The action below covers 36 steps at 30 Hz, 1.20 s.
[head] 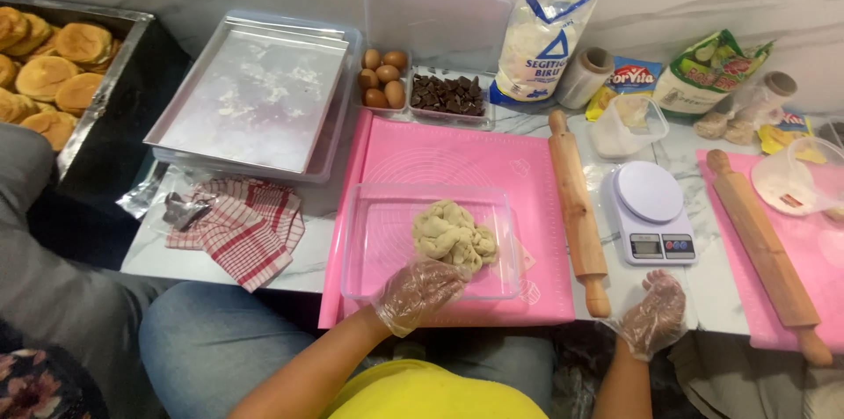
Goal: Kneading and shaping small portions of dough on a silicone mat in a bakery setting.
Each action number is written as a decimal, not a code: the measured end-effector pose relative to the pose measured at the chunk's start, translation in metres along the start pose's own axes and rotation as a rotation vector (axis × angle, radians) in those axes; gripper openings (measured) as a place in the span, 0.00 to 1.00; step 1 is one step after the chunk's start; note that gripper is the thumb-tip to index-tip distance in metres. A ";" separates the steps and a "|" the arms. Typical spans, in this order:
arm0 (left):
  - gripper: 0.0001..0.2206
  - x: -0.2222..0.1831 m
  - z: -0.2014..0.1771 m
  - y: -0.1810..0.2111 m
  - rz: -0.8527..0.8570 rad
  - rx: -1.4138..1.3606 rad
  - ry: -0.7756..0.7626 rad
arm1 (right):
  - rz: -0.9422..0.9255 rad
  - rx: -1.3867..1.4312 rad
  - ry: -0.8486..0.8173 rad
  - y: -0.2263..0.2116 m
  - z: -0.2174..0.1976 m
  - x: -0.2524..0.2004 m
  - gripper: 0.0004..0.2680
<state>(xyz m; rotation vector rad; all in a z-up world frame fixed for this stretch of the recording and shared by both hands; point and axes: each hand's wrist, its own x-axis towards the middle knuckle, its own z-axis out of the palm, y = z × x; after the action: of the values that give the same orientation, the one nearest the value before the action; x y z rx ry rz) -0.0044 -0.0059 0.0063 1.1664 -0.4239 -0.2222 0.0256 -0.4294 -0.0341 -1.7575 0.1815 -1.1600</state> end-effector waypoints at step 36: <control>0.07 0.003 0.012 0.051 0.499 0.910 -0.140 | -0.235 -0.789 0.027 0.070 -0.007 -0.010 0.23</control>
<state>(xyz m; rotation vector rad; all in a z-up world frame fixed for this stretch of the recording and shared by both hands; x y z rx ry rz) -0.0097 0.0021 0.0575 1.8812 -0.9808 0.3723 0.0402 -0.4637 -0.0947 -2.5000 0.5138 -1.3903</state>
